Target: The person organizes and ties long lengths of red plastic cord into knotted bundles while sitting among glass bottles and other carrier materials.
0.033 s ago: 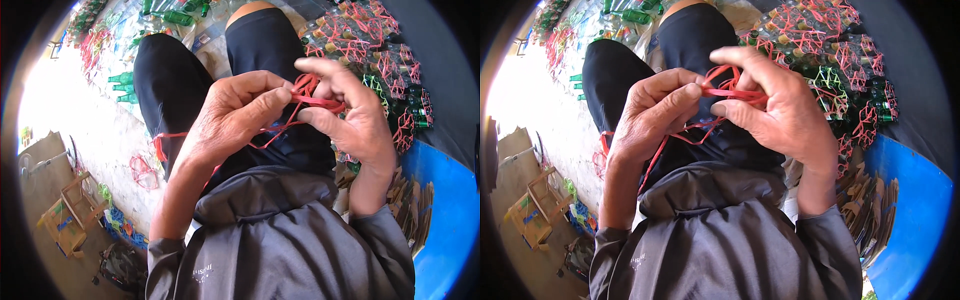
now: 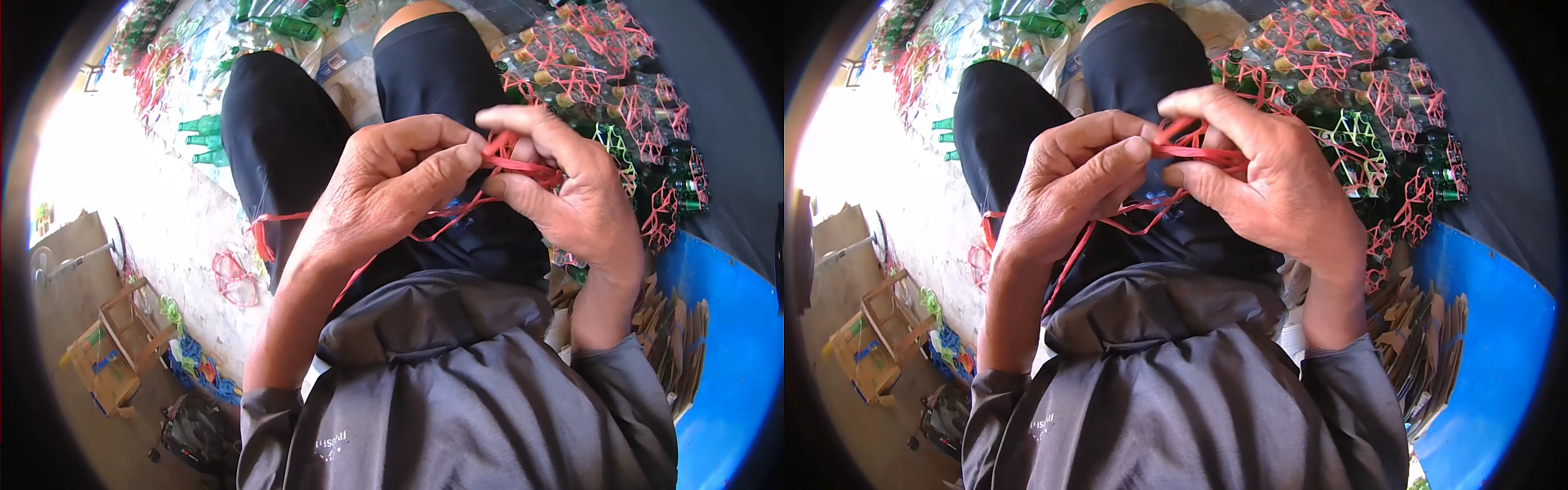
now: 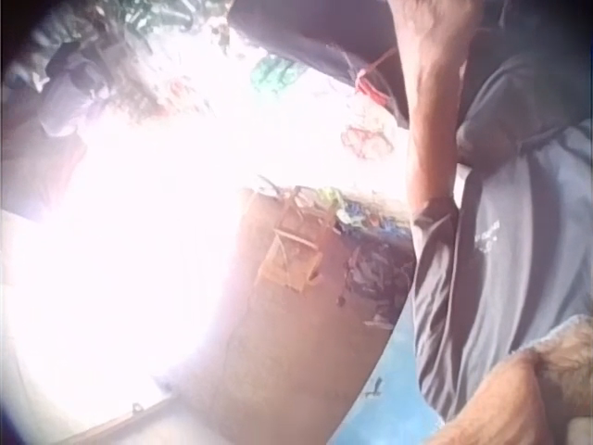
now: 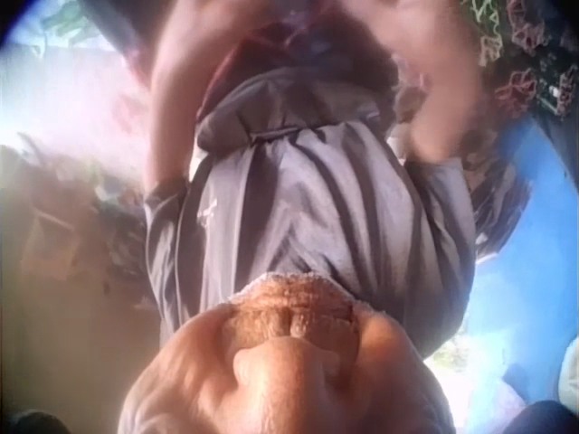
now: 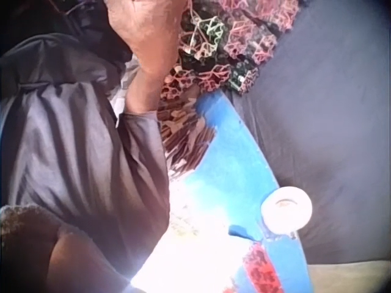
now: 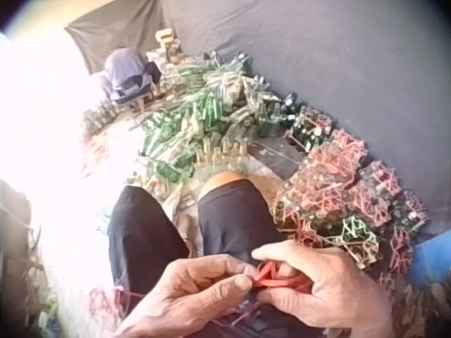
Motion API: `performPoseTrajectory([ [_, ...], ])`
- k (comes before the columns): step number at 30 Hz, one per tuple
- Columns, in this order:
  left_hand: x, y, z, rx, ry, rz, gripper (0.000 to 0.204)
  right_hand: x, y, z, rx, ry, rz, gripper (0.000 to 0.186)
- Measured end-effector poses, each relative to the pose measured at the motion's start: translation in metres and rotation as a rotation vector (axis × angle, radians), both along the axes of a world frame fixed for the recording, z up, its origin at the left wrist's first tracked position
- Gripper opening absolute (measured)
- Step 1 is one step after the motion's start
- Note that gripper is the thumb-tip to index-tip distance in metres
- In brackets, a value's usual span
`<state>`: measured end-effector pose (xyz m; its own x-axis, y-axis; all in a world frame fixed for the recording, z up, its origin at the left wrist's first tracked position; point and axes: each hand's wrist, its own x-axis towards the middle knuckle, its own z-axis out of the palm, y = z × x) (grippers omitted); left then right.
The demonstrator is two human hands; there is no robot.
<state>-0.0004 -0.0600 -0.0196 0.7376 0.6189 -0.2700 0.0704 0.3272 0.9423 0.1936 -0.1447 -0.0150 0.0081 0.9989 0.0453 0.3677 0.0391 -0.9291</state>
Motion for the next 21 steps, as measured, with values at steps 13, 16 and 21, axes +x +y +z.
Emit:
performPoseTrajectory([
  [13,-0.082,0.012,0.031,0.038,0.149,0.12,0.035,0.014,0.012,-0.015,-0.023,0.18,-0.157,0.014],
  [16,-0.115,0.017,0.03,0.068,0.147,0.164,0.032,0.019,0.013,-0.016,0.012,0.218,-0.233,0.016],
  [21,-0.172,0.02,0.035,0.305,0.192,0.299,0.028,0.034,0.017,-0.017,0.014,0.339,-0.294,0.017],
])
